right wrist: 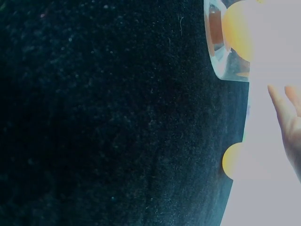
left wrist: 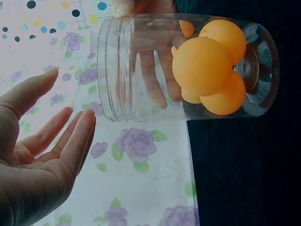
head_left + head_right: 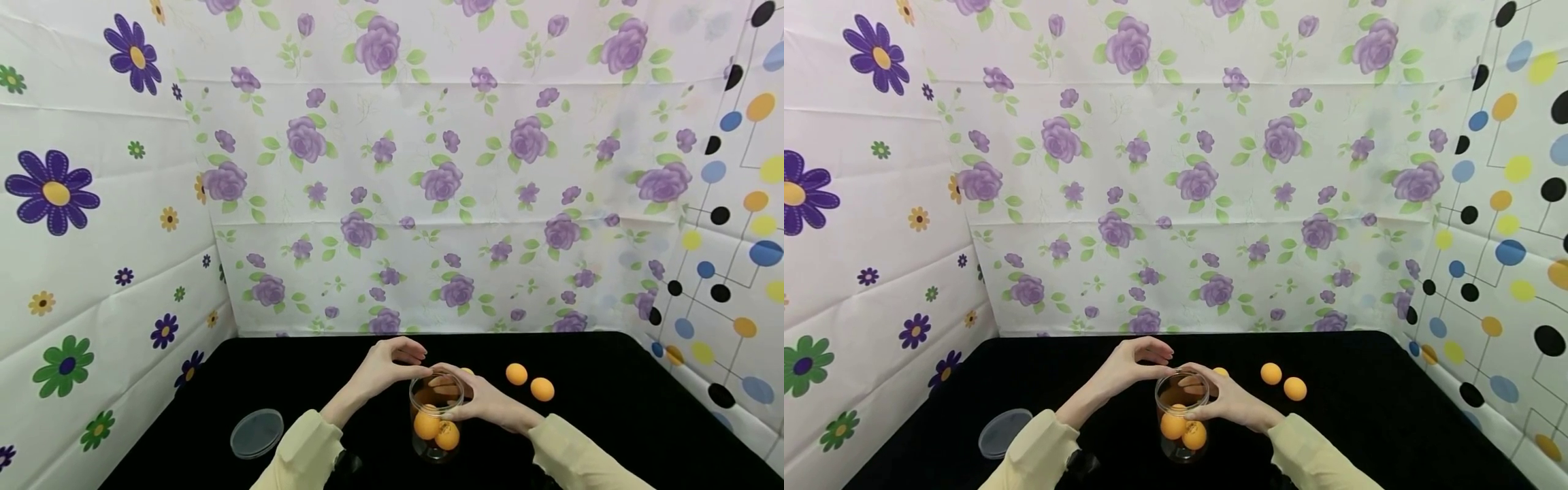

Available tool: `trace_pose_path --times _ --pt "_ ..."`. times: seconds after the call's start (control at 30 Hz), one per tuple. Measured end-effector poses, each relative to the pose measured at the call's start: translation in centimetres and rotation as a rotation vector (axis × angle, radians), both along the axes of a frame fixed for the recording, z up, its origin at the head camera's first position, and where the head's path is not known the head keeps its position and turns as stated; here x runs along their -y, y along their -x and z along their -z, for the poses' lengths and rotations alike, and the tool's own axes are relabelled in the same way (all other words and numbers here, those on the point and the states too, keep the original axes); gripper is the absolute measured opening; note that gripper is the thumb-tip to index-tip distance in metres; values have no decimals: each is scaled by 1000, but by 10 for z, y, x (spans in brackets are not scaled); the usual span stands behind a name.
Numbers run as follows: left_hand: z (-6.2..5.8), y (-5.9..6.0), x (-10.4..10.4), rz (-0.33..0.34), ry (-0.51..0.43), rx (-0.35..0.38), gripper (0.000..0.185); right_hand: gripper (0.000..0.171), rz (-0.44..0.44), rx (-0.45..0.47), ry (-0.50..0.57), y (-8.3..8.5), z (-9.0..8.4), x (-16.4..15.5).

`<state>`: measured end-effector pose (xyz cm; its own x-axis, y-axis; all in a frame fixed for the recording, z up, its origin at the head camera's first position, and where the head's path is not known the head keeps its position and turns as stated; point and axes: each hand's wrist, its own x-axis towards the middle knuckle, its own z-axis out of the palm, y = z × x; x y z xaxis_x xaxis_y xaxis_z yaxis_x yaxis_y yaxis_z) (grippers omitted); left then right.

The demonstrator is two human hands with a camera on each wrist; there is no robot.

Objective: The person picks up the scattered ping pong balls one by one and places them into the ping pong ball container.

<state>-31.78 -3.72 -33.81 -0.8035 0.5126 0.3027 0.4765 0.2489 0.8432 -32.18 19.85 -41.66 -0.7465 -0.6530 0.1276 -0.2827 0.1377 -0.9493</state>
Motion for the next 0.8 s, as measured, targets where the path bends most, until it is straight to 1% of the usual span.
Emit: trace_pose_path --times 0.13,0.2,0.33,0.4,0.47,0.53,0.6,0.8 --pt "2 0 4 -9 4 7 30 64 -7 -7 7 0 0 1" --pt "1 -2 6 -9 -4 15 30 63 -11 -15 8 0 0 1" --pt "-8 -14 11 2 -19 35 31 62 -19 -23 11 -1 -1 2" --pt "-12 -19 13 4 -18 52 34 62 -12 -17 7 -1 -2 2" --pt "-13 -23 15 0 -9 72 39 61 -9 -7 11 -2 -2 2" --pt "-9 -22 17 1 -6 93 45 60 -8 11 12 -2 -3 1" --pt "-3 -20 18 10 -8 107 48 59 -9 23 15 -3 -3 1" --pt "27 -3 18 36 -12 120 49 59 -13 29 24 -3 -3 2"
